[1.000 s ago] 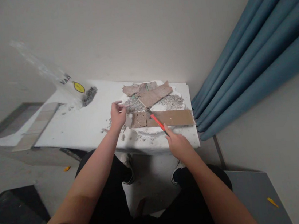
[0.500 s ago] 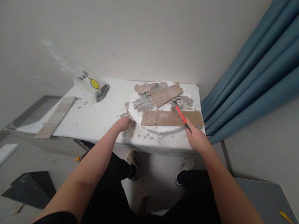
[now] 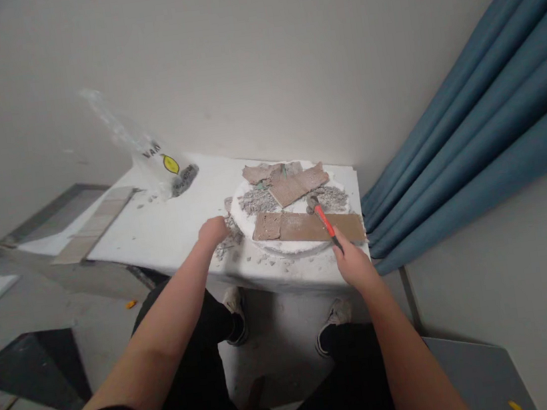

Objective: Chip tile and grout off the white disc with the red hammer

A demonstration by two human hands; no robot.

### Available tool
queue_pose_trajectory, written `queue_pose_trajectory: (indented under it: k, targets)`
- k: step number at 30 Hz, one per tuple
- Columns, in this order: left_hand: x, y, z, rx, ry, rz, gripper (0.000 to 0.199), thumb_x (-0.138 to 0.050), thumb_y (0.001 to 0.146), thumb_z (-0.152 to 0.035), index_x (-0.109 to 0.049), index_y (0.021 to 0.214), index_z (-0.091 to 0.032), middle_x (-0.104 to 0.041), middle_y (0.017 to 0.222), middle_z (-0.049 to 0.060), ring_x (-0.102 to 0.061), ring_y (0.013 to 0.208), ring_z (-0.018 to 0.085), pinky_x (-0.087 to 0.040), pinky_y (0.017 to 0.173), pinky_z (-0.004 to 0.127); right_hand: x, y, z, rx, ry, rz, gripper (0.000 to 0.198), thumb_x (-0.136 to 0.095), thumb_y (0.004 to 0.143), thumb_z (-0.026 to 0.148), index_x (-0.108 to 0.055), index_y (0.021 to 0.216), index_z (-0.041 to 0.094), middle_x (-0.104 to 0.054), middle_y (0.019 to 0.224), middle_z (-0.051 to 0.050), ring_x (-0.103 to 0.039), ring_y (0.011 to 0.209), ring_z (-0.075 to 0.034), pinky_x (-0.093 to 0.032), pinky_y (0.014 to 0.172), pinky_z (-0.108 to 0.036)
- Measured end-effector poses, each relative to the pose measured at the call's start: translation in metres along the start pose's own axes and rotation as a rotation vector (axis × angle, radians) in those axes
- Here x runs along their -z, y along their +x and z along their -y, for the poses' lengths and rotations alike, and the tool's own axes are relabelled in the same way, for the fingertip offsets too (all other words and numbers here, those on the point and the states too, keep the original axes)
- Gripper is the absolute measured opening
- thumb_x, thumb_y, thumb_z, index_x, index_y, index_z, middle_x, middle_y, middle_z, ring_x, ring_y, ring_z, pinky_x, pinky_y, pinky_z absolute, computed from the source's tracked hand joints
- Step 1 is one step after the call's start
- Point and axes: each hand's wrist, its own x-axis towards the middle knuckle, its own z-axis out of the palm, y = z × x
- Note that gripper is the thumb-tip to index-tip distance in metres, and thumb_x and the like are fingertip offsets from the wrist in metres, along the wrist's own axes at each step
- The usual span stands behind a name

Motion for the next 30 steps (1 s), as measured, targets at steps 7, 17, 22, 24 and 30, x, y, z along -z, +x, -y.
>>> queue_pose_trajectory:
  k: [7,17,22,24,30]
  targets:
    - [0.033,-0.003,-0.016,-0.109,-0.748,-0.146,0.034,-0.062,0.074,-0.03,-0.072,0.104,-0.017,-0.073,0.087,0.007,-0.067,0.077,0.019,-0.053,0.072,0.032,0.0,0.0,0.0,-0.009,0.007,0.009,0.063,-0.044,0.099,0.026,-0.033,0.162,0.022,-0.065,0.139,-0.012,-0.064,0.123,-0.031,-0.049,0.103,-0.042]
    - [0.0,-0.01,-0.087,-0.439,-0.863,-0.028,0.025,-0.059,0.081,-0.03,-0.068,0.102,-0.02,-0.067,0.079,0.003,-0.063,0.075,0.017,-0.053,0.074,0.033,0.001,-0.001,-0.001,-0.007,-0.014,0.01,0.064,-0.044,0.1,0.026,-0.031,0.162,0.023,-0.069,0.133,-0.011,-0.067,0.117,-0.031,-0.052,0.098,-0.04]
    - [-0.017,-0.03,-0.118,-0.821,-0.172,-0.009,0.019,-0.055,0.084,-0.021,-0.074,0.086,-0.02,-0.066,0.085,0.01,-0.064,0.088,0.024,-0.049,0.085,0.037,0.001,0.001,-0.001,-0.028,-0.001,0.025,0.064,-0.044,0.1,0.025,-0.031,0.162,0.025,-0.067,0.136,-0.011,-0.069,0.114,-0.03,-0.052,0.095,-0.039]
    - [-0.018,-0.036,-0.126,-0.873,-0.051,-0.029,0.017,-0.056,0.082,-0.018,-0.073,0.078,-0.019,-0.066,0.087,0.013,-0.064,0.095,0.027,-0.047,0.088,0.039,0.002,0.001,0.0,-0.027,0.003,0.03,0.064,-0.044,0.1,0.025,-0.031,0.162,0.025,-0.067,0.136,-0.011,-0.069,0.114,-0.029,-0.052,0.095,-0.038]
    - [-0.015,-0.036,-0.132,-0.792,-0.178,-0.126,0.011,-0.058,0.081,-0.021,-0.069,0.079,-0.019,-0.067,0.084,0.01,-0.062,0.085,0.024,-0.047,0.08,0.037,0.004,0.0,0.003,-0.03,-0.019,0.032,0.063,-0.045,0.1,0.024,-0.032,0.162,0.024,-0.069,0.132,-0.011,-0.069,0.114,-0.03,-0.052,0.096,-0.039]
